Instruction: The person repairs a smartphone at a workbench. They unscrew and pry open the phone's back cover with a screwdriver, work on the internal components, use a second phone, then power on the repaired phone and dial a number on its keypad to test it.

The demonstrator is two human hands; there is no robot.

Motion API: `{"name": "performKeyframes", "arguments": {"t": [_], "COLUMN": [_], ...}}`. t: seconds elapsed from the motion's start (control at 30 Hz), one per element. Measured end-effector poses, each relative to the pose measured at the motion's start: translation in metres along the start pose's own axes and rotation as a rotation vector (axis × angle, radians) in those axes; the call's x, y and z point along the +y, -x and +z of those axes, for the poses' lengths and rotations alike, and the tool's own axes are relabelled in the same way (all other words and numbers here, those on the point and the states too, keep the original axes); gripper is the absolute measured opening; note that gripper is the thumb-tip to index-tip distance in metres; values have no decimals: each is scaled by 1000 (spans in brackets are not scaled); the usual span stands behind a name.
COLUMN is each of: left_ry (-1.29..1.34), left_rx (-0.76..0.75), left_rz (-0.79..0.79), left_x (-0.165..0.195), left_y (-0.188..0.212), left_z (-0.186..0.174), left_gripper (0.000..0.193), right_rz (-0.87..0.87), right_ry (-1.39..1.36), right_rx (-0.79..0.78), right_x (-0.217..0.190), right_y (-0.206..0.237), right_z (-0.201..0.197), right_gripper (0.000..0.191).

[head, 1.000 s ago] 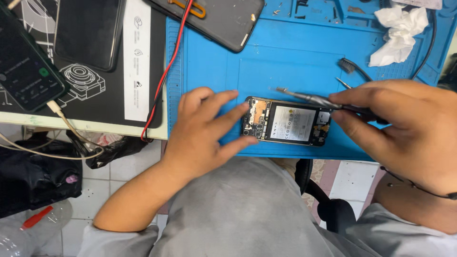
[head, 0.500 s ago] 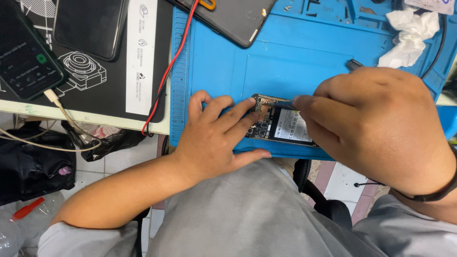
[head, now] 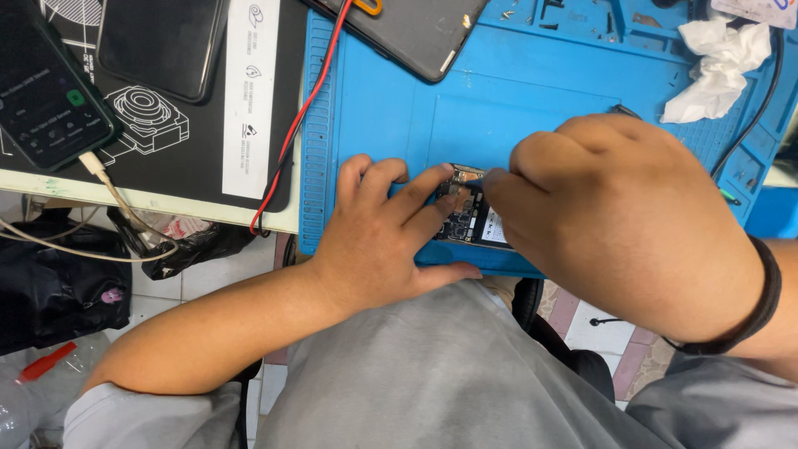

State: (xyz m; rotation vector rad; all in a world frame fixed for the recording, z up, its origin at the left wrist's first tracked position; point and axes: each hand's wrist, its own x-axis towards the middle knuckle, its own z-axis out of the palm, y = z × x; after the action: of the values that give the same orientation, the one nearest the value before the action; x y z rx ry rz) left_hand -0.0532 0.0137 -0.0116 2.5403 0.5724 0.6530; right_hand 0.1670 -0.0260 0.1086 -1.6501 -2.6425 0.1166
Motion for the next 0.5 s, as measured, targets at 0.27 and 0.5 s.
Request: {"name": "performKeyframes", "arguments": {"t": [0.27,0.5], "left_ry": [-14,4], "left_rx": [9,-17], "left_rz": [9,30], "left_x": [0,-1], "left_y": [2,-1], "left_z": [0,0], "left_gripper": [70,77], "right_rz": [-49,-97], "right_ry": [194,248], "right_rx": [-191,-152], "right_x": [-6,-1], "right_y": [-9,-11], "right_z": [3,3], "right_gripper": [15,16]}}
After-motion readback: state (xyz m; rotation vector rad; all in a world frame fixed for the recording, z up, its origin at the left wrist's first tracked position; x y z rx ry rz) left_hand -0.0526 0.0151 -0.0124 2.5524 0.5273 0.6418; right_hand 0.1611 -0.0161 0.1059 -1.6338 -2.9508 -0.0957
